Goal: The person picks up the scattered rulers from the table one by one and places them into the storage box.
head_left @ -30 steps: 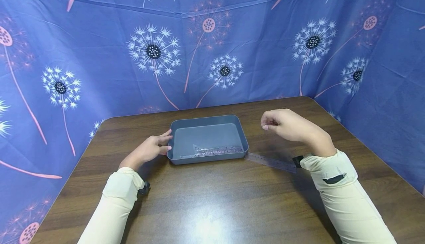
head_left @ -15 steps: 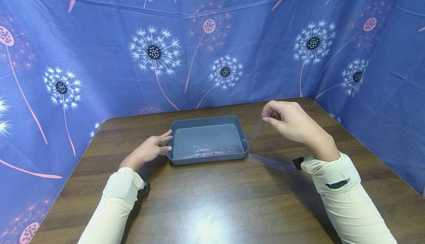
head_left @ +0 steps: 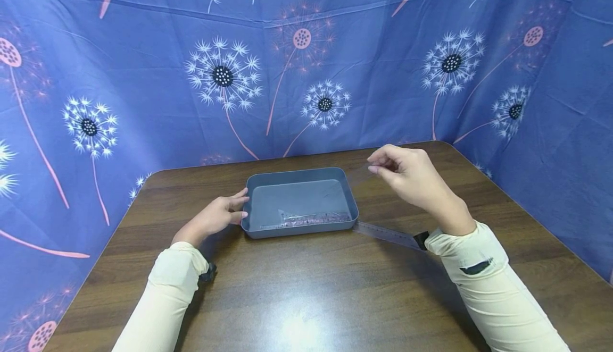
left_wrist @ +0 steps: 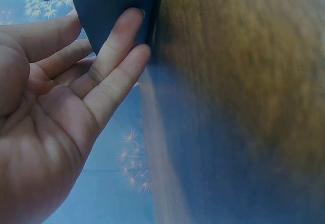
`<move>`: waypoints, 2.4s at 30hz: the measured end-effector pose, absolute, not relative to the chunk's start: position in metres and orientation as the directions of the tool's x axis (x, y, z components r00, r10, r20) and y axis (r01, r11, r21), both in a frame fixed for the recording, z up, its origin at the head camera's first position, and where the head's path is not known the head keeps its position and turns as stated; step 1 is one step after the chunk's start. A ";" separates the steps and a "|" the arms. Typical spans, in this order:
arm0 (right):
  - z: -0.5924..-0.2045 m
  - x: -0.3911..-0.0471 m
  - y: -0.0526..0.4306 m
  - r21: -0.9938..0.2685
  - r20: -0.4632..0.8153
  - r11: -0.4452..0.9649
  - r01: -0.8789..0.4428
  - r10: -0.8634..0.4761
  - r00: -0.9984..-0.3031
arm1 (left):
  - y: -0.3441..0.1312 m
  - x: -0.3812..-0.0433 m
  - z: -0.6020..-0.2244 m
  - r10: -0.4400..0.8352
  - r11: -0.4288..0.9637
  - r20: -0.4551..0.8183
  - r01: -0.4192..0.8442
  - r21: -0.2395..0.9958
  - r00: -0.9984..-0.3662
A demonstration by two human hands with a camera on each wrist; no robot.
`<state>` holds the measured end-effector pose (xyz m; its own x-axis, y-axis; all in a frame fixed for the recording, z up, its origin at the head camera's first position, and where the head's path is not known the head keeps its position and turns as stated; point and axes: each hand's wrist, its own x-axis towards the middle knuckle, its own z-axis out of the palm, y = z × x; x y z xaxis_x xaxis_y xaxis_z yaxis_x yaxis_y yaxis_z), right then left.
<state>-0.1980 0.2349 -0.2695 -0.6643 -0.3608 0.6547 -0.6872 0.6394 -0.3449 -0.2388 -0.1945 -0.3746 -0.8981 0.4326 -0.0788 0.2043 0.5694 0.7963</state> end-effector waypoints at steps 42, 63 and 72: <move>-0.358 -0.228 0.192 -0.479 0.206 0.550 -0.684 -0.687 -0.697 | -0.195 -0.242 -0.374 0.427 0.573 -0.091 0.191 0.797 -0.900; -0.358 -0.223 0.187 -0.442 0.035 0.608 -0.660 -0.723 -0.690 | -0.196 -0.241 -0.375 0.426 0.571 -0.099 0.183 0.800 -0.899; -0.356 -0.223 0.188 -0.464 0.094 0.519 -0.718 -0.777 -0.622 | -0.193 -0.241 -0.374 0.417 0.582 -0.107 0.175 0.794 -0.902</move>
